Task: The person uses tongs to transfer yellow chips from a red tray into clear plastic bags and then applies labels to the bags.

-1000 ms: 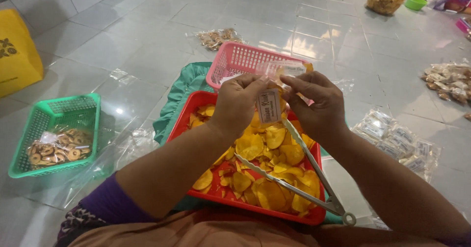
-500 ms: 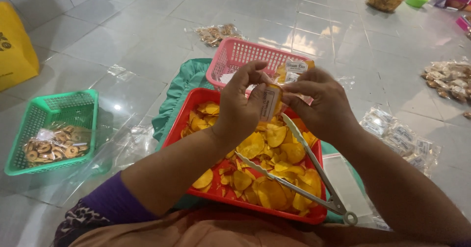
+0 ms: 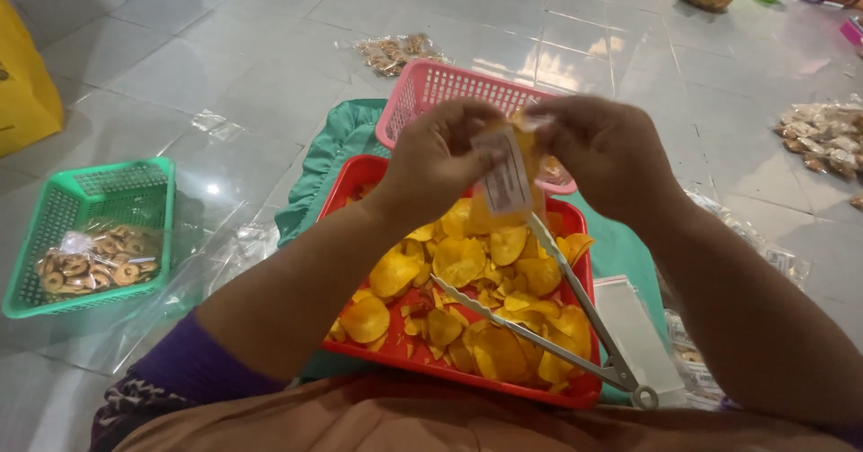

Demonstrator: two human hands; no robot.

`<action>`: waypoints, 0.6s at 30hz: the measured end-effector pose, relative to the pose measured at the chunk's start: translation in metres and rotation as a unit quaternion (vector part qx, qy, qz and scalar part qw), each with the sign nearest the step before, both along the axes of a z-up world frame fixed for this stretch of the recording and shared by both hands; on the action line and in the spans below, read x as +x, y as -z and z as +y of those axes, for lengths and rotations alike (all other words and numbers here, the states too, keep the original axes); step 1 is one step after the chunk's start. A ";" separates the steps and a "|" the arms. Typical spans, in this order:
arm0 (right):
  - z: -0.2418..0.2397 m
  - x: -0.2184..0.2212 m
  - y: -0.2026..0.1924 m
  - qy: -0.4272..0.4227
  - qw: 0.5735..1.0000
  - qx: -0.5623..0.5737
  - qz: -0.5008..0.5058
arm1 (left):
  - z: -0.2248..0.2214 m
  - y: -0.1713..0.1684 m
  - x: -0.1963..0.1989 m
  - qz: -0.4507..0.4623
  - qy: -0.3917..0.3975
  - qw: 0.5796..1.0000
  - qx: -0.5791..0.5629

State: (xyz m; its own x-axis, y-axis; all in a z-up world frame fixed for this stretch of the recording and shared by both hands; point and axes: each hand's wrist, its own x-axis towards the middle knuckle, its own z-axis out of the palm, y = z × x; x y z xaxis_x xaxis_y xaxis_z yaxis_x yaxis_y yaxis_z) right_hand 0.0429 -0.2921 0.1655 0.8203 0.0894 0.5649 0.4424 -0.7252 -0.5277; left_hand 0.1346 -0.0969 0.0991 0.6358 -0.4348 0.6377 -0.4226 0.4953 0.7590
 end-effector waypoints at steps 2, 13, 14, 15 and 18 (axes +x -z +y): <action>0.004 0.009 -0.003 -0.045 0.996 0.056 0.044 | -0.004 -0.002 0.000 -0.006 -0.099 0.995 -0.017; 0.025 0.077 -0.019 -0.099 0.986 0.005 0.133 | 0.021 0.004 0.031 0.022 -0.232 0.972 -0.012; 0.021 0.088 -0.021 -0.082 0.989 -0.035 0.118 | 0.028 0.004 0.034 0.033 -0.234 0.969 0.074; 0.016 0.099 -0.022 -0.065 0.990 -0.074 0.103 | 0.034 0.005 0.037 0.044 -0.233 0.958 0.159; -0.015 0.151 -0.010 -0.042 0.958 -0.269 -0.087 | 0.049 0.015 0.041 -0.029 -0.227 0.941 0.249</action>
